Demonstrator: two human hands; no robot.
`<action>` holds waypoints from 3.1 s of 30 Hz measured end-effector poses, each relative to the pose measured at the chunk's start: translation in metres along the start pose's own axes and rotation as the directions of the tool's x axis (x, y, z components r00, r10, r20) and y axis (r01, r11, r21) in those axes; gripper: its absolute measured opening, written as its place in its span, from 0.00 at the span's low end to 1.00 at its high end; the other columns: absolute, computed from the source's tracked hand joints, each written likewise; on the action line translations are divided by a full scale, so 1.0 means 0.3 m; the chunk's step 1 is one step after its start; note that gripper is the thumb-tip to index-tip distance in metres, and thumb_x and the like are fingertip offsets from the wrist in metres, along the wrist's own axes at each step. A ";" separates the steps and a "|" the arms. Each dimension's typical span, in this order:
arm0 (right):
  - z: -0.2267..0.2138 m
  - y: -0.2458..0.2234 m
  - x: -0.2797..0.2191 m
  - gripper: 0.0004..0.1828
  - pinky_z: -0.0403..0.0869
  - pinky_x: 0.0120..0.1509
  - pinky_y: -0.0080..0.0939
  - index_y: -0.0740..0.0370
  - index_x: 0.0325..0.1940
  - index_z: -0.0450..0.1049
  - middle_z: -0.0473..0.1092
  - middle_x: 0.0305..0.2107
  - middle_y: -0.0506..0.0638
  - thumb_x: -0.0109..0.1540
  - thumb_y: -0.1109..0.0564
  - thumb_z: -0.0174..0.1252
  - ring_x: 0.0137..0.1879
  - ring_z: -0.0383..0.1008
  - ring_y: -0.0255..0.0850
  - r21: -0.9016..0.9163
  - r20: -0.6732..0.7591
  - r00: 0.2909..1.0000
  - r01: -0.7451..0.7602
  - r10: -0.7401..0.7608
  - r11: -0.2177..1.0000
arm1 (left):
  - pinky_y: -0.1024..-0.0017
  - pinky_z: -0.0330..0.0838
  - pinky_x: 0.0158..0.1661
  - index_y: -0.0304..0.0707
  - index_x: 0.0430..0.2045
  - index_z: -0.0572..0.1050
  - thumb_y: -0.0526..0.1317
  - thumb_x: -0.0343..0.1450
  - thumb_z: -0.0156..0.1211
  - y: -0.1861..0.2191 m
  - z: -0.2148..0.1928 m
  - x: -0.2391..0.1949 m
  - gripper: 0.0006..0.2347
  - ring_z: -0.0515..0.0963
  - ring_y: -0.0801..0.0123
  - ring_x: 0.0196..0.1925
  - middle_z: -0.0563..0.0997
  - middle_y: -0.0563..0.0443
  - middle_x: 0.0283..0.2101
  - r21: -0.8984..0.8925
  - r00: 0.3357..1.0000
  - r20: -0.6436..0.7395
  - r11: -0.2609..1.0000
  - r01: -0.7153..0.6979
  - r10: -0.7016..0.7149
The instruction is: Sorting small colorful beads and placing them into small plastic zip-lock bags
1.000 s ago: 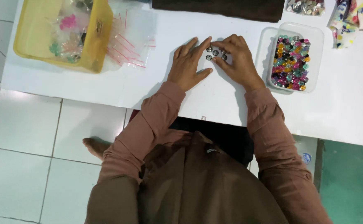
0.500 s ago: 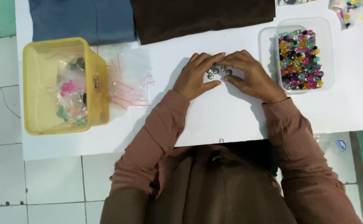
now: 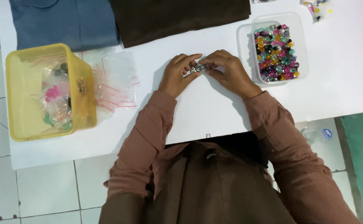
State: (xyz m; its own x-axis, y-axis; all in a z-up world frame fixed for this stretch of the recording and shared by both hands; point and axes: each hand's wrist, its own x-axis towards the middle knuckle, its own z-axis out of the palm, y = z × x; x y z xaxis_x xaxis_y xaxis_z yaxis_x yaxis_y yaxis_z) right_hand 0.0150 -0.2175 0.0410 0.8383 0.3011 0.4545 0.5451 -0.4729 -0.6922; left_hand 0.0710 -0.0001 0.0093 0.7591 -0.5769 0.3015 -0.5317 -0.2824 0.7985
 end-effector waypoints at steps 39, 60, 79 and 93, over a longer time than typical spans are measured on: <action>-0.564 0.129 -0.088 0.11 0.74 0.42 0.52 0.68 0.50 0.83 0.78 0.43 0.62 0.64 0.66 0.65 0.39 0.78 0.51 -0.584 0.008 0.902 -0.346 0.432 0.734 | 0.45 0.47 0.71 0.51 0.58 0.72 0.53 0.73 0.71 0.187 0.502 0.135 0.22 0.58 0.53 0.75 0.73 0.47 0.64 0.557 0.829 0.168 0.643 -0.526 0.533; -0.449 0.368 -0.085 0.11 0.74 0.30 0.50 0.63 0.43 0.86 0.77 0.34 0.60 0.57 0.69 0.69 0.32 0.75 0.54 -0.759 -0.065 0.982 -0.163 0.175 0.631 | 0.47 0.49 0.71 0.55 0.63 0.68 0.52 0.72 0.74 0.193 0.504 0.130 0.26 0.56 0.55 0.75 0.71 0.53 0.66 0.574 0.850 0.193 0.647 -0.503 0.490; -0.485 0.237 -0.068 0.07 0.73 0.42 0.49 0.64 0.40 0.81 0.78 0.34 0.54 0.59 0.69 0.63 0.38 0.76 0.50 -0.624 0.073 0.970 -0.138 0.233 0.769 | 0.45 0.51 0.71 0.55 0.62 0.69 0.50 0.71 0.75 0.200 0.501 0.130 0.26 0.56 0.54 0.75 0.71 0.52 0.65 0.546 0.853 0.197 0.669 -0.504 0.483; -0.447 0.211 -0.052 0.12 0.73 0.45 0.44 0.67 0.45 0.81 0.78 0.39 0.57 0.61 0.70 0.57 0.40 0.76 0.47 -0.453 0.017 0.972 -0.202 0.235 0.868 | 0.46 0.52 0.70 0.55 0.61 0.70 0.51 0.71 0.76 0.190 0.509 0.131 0.25 0.58 0.55 0.74 0.73 0.52 0.63 0.571 0.844 0.168 0.648 -0.504 0.509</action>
State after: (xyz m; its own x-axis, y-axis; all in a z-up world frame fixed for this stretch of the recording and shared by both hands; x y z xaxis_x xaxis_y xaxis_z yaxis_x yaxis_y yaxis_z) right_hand 0.0356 -0.3631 0.0654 0.9430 0.1954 0.2696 0.3009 -0.8465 -0.4391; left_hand 0.0132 -0.1558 -0.0131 0.3073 -0.7594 0.5735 -0.9417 -0.3296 0.0681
